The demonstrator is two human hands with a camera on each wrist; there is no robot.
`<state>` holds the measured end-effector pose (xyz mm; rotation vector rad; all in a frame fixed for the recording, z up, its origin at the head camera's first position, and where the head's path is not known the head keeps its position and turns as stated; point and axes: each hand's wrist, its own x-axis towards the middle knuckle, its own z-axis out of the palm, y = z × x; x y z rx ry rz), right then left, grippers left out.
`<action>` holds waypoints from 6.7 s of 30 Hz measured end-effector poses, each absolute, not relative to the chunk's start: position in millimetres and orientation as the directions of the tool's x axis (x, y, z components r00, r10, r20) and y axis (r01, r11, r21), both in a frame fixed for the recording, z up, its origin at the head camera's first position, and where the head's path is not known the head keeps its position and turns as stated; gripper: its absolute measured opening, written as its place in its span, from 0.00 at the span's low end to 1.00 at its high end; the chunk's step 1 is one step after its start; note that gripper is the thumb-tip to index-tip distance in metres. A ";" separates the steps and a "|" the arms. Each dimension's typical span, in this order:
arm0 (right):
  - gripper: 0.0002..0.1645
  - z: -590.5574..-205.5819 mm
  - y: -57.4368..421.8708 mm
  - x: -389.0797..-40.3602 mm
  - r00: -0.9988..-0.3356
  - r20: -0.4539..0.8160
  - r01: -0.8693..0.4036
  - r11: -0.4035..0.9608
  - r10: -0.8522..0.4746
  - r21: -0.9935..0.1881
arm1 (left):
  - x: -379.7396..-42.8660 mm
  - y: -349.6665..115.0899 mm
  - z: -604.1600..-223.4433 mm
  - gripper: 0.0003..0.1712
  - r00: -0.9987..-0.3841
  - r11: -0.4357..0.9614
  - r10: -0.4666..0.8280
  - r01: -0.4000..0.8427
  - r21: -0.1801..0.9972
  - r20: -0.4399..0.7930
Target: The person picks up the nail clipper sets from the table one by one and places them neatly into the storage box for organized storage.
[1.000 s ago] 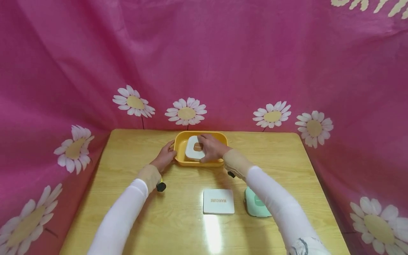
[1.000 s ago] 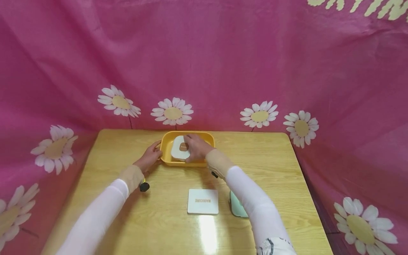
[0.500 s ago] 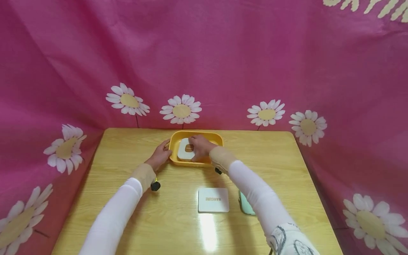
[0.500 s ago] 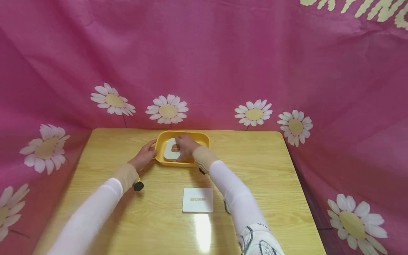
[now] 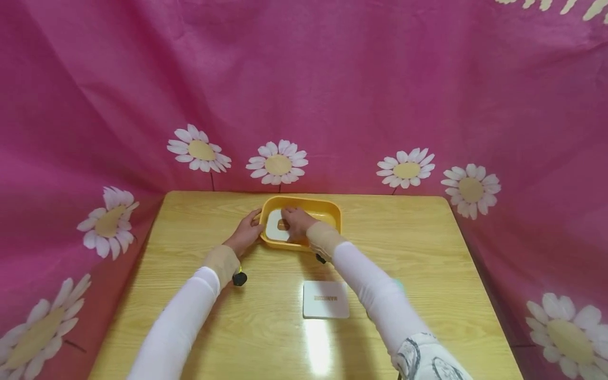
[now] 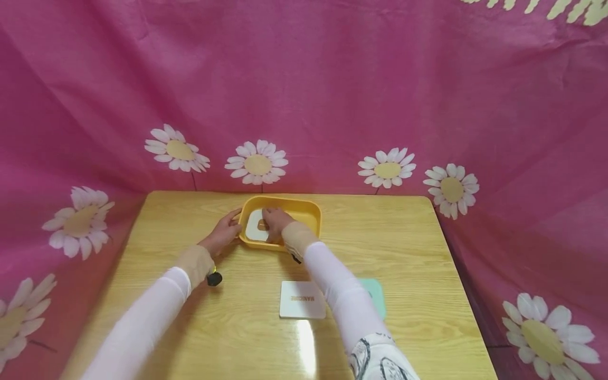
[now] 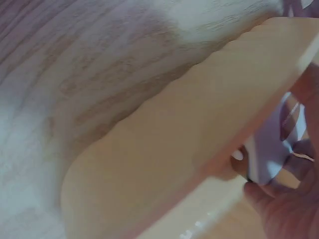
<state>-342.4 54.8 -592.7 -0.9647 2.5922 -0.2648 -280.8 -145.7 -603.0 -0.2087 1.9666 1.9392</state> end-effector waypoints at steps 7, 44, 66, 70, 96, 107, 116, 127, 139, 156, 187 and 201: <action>0.49 -573.7 47.5 -331.3 -0.703 -0.366 -0.535 0.793 -0.609 -0.291 | -275.8 -145.1 -608.1 0.38 -0.922 0.046 0.132 -0.361 0.931 -0.364; 0.49 -561.6 53.7 -326.5 -0.684 -0.275 -0.592 0.734 -0.676 -0.333 | -270.0 -145.4 -608.2 0.35 -0.945 0.031 0.052 -0.322 0.946 -0.323; 0.44 -531.9 121.5 -273.7 -0.719 0.019 -0.630 0.640 -0.695 -0.440 | -263.7 -146.6 -615.1 0.38 -0.941 0.043 0.041 -0.335 0.941 -0.337; 0.42 -528.4 134.3 -261.8 -0.725 0.042 -0.632 0.640 -0.687 -0.437 | -264.8 -146.2 -614.7 0.37 -0.944 0.044 0.035 -0.326 0.944 -0.327; 0.60 -598.7 202.7 -160.0 -0.741 -0.082 -0.545 0.668 -0.667 -0.508 | -265.7 -140.0 -607.3 0.38 -0.943 0.055 0.023 -0.330 0.943 -0.331; 0.74 -613.9 215.7 -141.3 -0.709 -0.077 -0.592 0.651 -0.701 -0.475 | -266.3 -143.0 -609.4 0.38 -0.950 0.071 0.012 -0.309 0.948 -0.311; 0.73 -619.4 213.4 -138.0 -0.703 -0.038 -0.626 0.644 -0.710 -0.440 | -266.1 -141.5 -608.2 0.38 -0.948 0.052 0.017 -0.317 0.947 -0.318; 0.61 -626.7 206.8 -139.3 -0.689 0.009 -0.652 0.614 -0.725 -0.444 | -266.7 -140.7 -608.6 0.38 -0.944 0.054 0.026 -0.327 0.944 -0.328; 0.56 -624.3 202.9 -141.2 -0.706 -0.009 -0.638 0.641 -0.709 -0.428 | -266.6 -142.2 -610.8 0.38 -0.944 0.058 0.022 -0.328 0.943 -0.330; 0.56 -621.9 200.7 -146.3 -0.714 0.054 -0.650 0.631 -0.698 -0.423 | -264.3 -141.3 -608.3 0.38 -0.941 0.072 0.009 -0.337 0.939 -0.339; 0.51 -579.8 206.4 -182.0 -0.797 0.157 -0.580 0.667 -0.583 -0.468 | -255.0 -139.8 -587.8 0.38 -0.945 0.038 0.054 -0.321 0.946 -0.323; 0.51 -569.4 203.9 -200.0 -0.809 0.231 -0.581 0.675 -0.541 -0.455 | -265.4 -141.9 -616.1 0.37 -0.949 0.037 0.032 -0.312 0.950 -0.313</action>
